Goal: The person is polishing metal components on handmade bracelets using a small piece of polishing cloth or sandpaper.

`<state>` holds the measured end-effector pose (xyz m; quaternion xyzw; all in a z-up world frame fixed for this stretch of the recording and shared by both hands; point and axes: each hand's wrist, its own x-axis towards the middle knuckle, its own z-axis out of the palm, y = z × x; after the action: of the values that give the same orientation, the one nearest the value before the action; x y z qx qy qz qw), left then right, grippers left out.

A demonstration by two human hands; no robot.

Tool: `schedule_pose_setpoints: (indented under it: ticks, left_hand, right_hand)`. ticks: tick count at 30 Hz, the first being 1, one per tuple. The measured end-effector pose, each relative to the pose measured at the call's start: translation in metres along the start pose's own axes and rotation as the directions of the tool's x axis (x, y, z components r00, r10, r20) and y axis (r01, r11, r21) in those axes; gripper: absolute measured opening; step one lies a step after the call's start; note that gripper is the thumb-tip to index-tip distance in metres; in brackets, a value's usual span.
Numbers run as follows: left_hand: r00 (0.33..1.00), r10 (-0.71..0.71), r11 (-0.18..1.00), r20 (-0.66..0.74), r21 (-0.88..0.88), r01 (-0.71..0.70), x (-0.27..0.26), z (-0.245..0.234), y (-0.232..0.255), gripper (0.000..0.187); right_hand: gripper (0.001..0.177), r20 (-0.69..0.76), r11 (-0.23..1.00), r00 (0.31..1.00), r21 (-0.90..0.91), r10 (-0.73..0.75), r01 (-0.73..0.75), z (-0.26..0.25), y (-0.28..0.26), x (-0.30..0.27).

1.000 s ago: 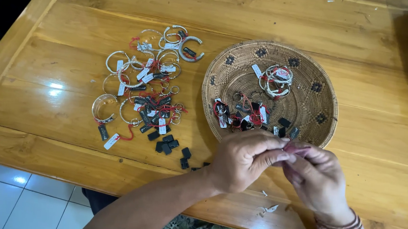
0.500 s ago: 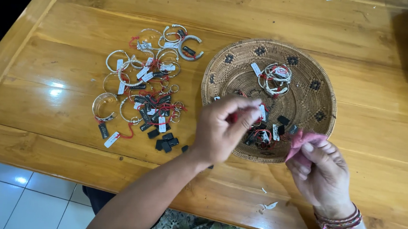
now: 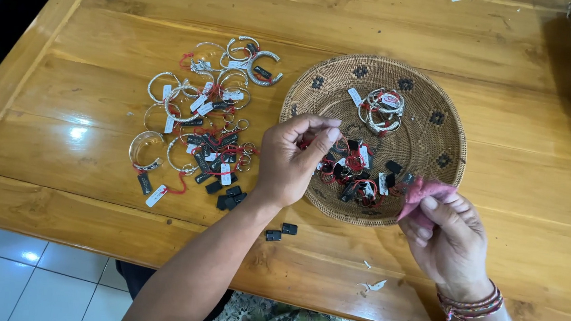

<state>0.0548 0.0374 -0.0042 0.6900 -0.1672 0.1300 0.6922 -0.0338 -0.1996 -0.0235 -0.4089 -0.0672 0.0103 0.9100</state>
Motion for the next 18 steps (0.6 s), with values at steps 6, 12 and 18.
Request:
schedule_pose_setpoints:
  ticks: [6,12,18]
  left_hand:
    - [1.0,0.006,0.981,0.028,-0.196,-0.001,0.002,-0.006,-0.006,0.015]
    - [0.982,-0.157,0.917,-0.102,-0.385,0.106,0.02,-0.051,0.004,0.026]
    - [0.979,-0.199,0.93,0.049,0.326,0.173,-0.008,-0.095,0.029,0.022]
  right_hand:
    - [0.013,-0.008,1.0,1.0,0.004,-0.006,0.006,-0.006,0.002,0.001]
    - [0.016,0.061,0.999,0.997,0.002,-0.038,0.038,0.003,-0.005,0.005]
    - [0.015,0.047,0.997,0.997,-0.028,-0.066,0.067,0.008,-0.004,0.001]
